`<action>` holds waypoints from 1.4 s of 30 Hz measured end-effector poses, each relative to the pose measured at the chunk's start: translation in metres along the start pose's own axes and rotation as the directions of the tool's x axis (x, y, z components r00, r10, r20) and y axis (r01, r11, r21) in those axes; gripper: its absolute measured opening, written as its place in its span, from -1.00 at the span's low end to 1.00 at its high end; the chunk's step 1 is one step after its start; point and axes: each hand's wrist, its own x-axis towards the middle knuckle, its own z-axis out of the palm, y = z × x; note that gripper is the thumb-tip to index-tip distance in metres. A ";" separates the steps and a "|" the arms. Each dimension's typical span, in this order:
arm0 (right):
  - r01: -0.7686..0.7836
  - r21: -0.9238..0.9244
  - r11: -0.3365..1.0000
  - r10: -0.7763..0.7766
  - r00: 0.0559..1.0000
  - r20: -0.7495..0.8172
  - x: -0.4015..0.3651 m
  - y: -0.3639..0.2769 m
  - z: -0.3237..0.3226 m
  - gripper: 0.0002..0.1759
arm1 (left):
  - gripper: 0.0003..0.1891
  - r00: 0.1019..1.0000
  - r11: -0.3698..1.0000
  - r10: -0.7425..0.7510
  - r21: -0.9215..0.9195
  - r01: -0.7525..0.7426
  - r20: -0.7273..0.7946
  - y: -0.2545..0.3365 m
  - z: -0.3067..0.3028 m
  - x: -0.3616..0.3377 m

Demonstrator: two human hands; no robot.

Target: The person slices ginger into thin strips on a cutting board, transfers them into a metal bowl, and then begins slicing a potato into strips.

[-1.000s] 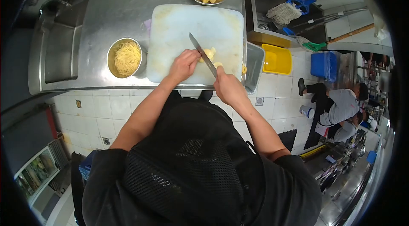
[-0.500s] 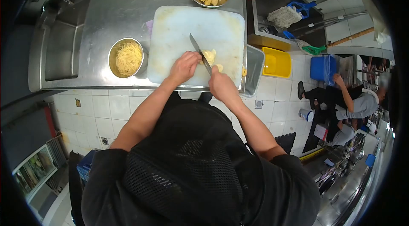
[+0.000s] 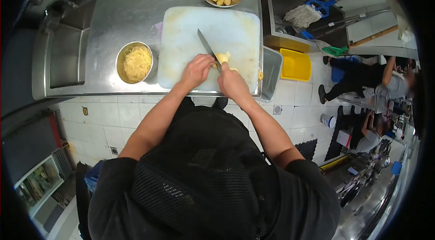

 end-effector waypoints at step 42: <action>-0.055 -0.062 0.997 0.063 0.989 0.135 -0.051 -0.010 -0.051 -0.74 | -0.75 0.996 0.997 0.060 0.052 -0.064 0.065 0.003 -0.004 0.001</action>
